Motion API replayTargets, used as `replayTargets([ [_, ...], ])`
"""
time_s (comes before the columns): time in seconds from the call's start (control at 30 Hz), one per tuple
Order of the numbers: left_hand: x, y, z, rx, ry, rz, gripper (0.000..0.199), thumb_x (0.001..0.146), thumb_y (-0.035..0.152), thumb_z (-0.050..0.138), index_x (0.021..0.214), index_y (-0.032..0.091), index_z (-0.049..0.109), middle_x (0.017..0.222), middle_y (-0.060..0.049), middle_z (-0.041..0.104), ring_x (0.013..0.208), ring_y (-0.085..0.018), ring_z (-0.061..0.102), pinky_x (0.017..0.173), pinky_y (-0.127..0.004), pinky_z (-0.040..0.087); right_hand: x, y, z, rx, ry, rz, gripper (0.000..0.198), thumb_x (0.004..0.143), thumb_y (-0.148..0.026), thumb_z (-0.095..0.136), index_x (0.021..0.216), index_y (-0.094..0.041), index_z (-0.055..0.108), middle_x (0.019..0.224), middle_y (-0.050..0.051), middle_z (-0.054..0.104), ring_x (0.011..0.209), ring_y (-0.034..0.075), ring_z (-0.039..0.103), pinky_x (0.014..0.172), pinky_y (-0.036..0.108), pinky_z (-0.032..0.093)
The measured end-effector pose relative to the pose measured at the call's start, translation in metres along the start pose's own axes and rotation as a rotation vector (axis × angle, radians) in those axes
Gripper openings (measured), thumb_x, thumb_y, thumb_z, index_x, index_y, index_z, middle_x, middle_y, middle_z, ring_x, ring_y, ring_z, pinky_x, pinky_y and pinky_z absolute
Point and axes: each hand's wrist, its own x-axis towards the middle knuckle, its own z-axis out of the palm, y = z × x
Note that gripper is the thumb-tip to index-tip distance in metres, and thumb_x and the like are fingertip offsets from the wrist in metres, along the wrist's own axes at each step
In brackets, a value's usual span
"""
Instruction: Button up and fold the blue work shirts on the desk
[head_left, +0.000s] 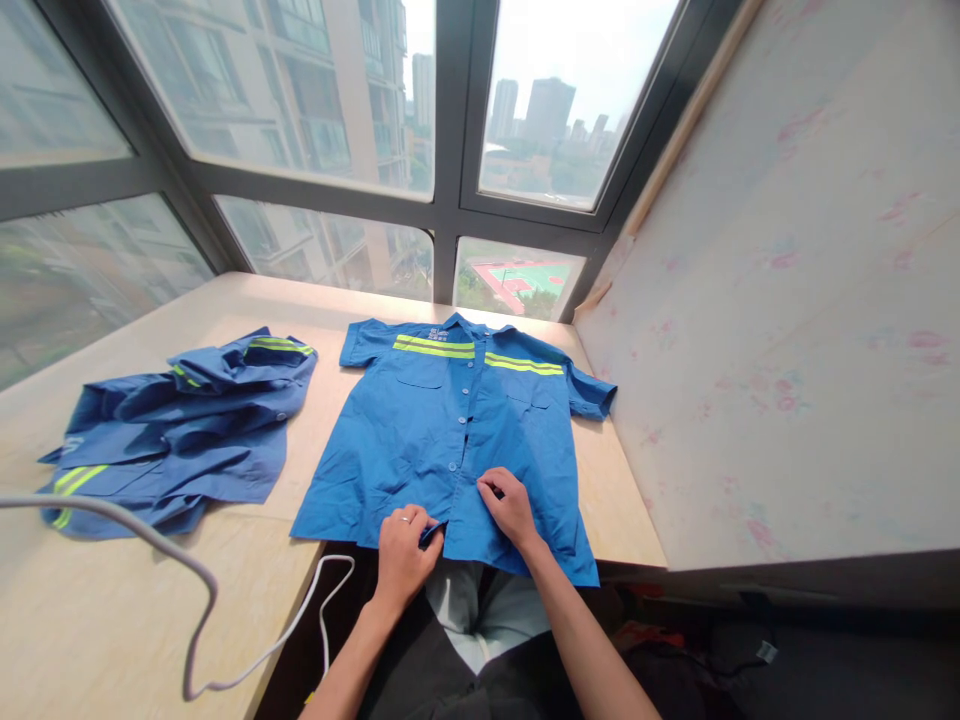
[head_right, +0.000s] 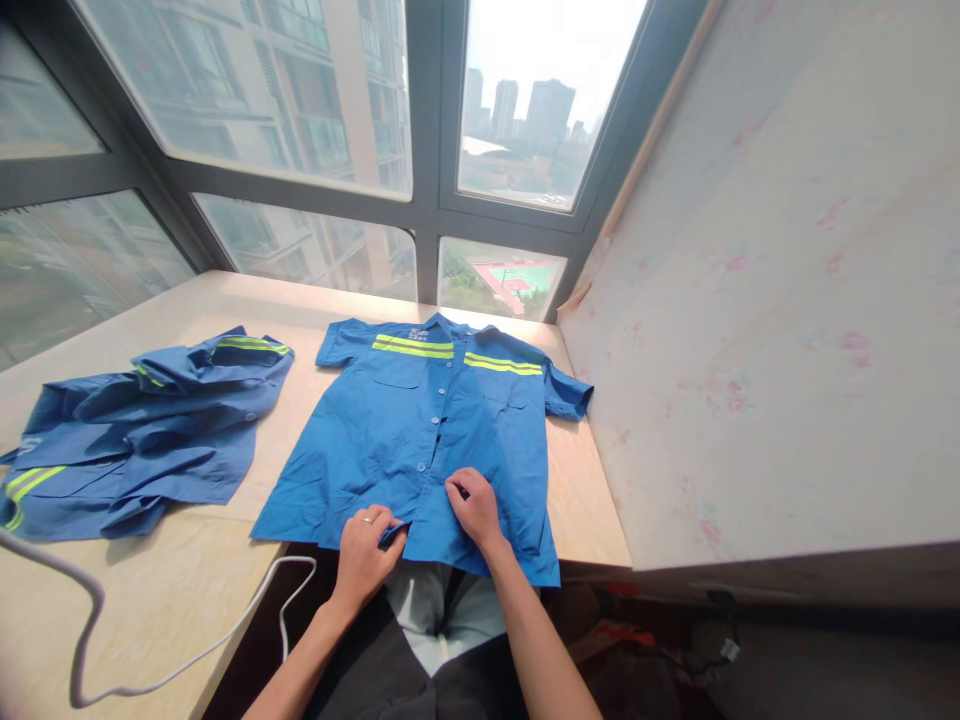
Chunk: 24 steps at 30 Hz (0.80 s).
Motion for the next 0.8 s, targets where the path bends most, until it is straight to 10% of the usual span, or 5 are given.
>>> replayTargets([
  [0.8, 0.0023, 0.0052, -0.0039, -0.003, -0.028, -0.039, 0.009, 0.086, 0.021, 0.061, 0.076, 0.02, 0.062, 0.081, -0.004, 0.064, 0.077, -0.022, 0.054, 0.071, -0.034, 0.036, 0.0002, -0.0029, -0.0001, -0.019, -0.023, -0.001, 0.016, 0.093, -0.024, 0.056, 0.083, -0.021, 0.069, 0.089, 0.006, 0.069, 0.086, 0.02, 0.063, 0.08, 0.032, 0.05],
])
